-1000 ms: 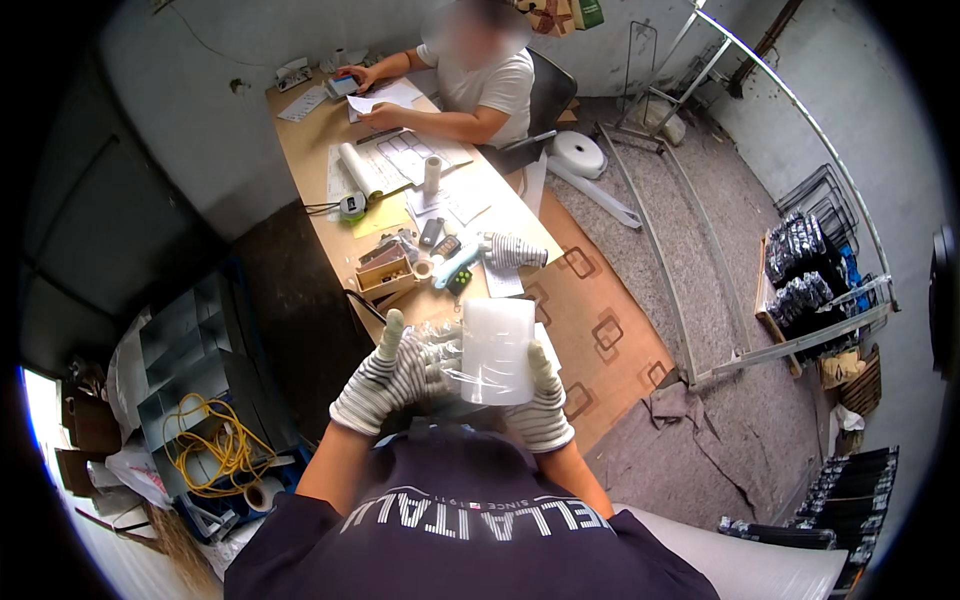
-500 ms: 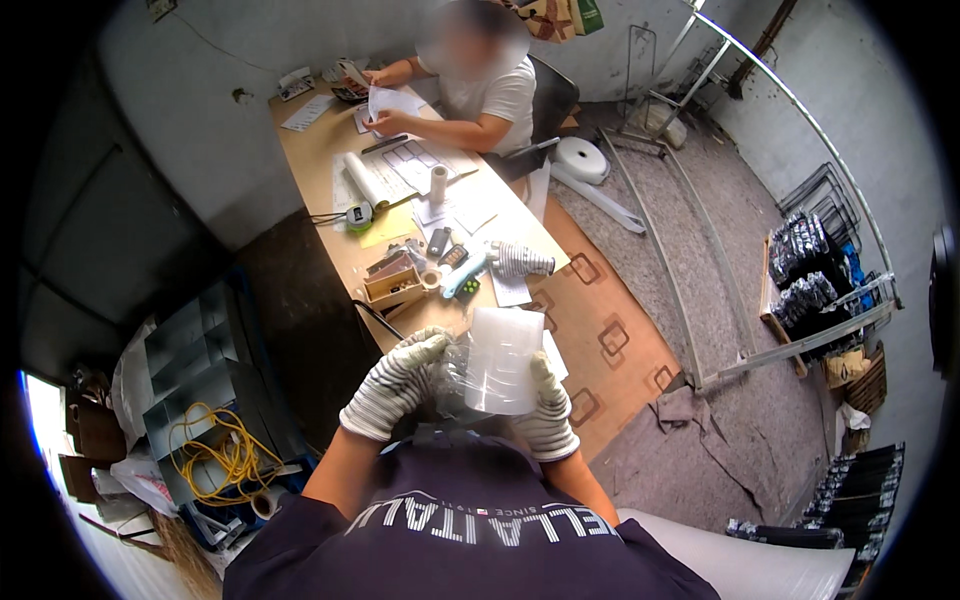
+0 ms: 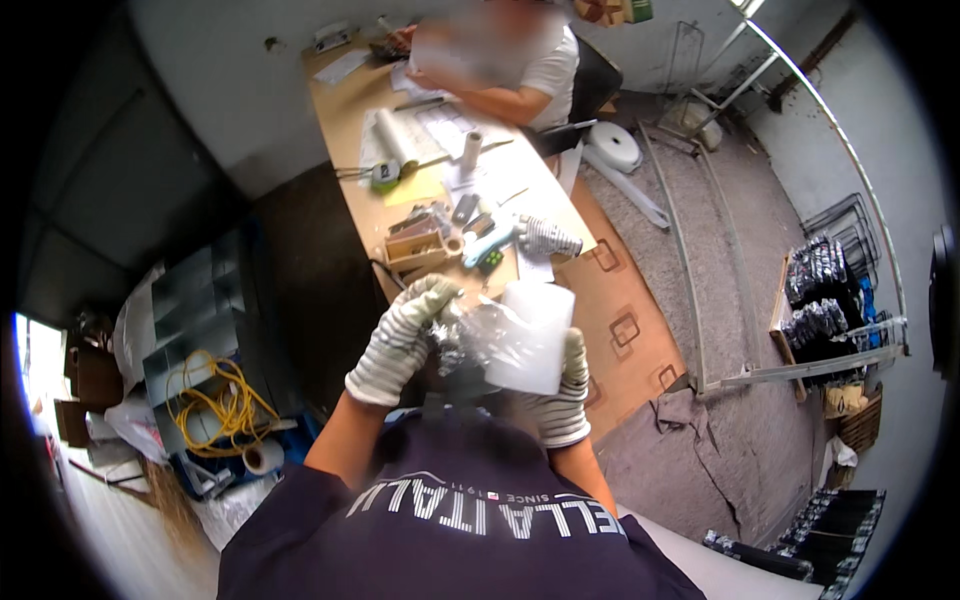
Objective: The person, wearing gloves, wraps a cylindrical white object in plastic film, repeatedly pulling the film from a dispenser and smoothing it over the surface by hand.
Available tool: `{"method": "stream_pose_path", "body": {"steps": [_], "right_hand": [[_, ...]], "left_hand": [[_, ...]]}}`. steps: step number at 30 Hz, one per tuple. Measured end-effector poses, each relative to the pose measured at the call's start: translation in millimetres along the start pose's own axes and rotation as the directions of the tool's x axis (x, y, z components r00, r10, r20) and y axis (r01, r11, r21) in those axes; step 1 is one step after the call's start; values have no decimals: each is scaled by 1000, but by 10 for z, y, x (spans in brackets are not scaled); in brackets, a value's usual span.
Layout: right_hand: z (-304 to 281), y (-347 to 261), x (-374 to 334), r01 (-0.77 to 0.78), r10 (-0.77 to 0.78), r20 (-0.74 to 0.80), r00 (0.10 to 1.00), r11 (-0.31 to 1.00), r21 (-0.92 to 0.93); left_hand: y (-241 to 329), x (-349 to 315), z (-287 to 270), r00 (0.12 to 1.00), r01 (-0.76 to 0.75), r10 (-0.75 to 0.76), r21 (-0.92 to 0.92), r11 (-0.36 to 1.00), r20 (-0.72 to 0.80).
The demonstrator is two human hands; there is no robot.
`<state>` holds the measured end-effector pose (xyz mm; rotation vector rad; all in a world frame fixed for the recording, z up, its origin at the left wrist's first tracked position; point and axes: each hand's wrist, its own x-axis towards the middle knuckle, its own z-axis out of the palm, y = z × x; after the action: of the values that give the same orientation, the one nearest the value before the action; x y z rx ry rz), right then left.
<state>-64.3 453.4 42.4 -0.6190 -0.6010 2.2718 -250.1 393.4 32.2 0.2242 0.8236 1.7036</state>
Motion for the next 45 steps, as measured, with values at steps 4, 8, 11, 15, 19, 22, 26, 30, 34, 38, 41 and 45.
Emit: {"method": "stream_pose_path", "body": {"steps": [4, 8, 11, 15, 19, 22, 26, 30, 34, 38, 41, 45], "right_hand": [[-50, -2, 26, -2, 1, 36, 999, 999, 36], [33, 32, -4, -21, 21, 6, 1000, 991, 131], [-2, 39, -24, -33, 35, -14, 999, 992, 121], [-14, 71, -37, -52, 55, -32, 998, 994, 94], [101, 34, -109, -69, 70, -10, 997, 997, 43], [91, 85, -95, -32, 31, 54, 998, 999, 3], [-101, 201, -84, -122, 115, 71, 991, 987, 105], [161, 161, -56, 107, -100, 82, 992, 991, -81], [4, 128, 9, -3, 3, -35, 999, 1000, 5], [78, 225, -8, 90, -91, -23, 996, 994, -56], [79, 287, -5, 56, -57, -47, 997, 998, -18], [60, 334, 53, 25, -23, -49, 999, 999, 37]], "left_hand": [[68, -40, 14, 1000, -22, 22, 14, 1000, -13], [65, -6, -159, 983, 150, -137, -103, 983, 124], [-14, -37, -68, 930, 368, -361, -177, 913, 74], [-255, -114, -385, 850, 521, -482, -208, 828, 211], [-253, -157, -230, 868, 471, -410, -199, 860, 280], [-168, -171, -206, 884, 408, -380, -51, 912, 272], [-98, -253, -140, 947, 271, -263, -17, 962, 183], [-104, -117, -170, 994, 112, -112, 41, 993, -2], [74, -165, -4, 997, 34, -26, 113, 993, -72], [41, -103, -70, 994, -37, 58, 225, 974, -88], [-19, -73, -95, 986, -150, 164, 232, 961, -39], [190, -114, -146, 953, 272, -260, -64, 960, 154]]}}
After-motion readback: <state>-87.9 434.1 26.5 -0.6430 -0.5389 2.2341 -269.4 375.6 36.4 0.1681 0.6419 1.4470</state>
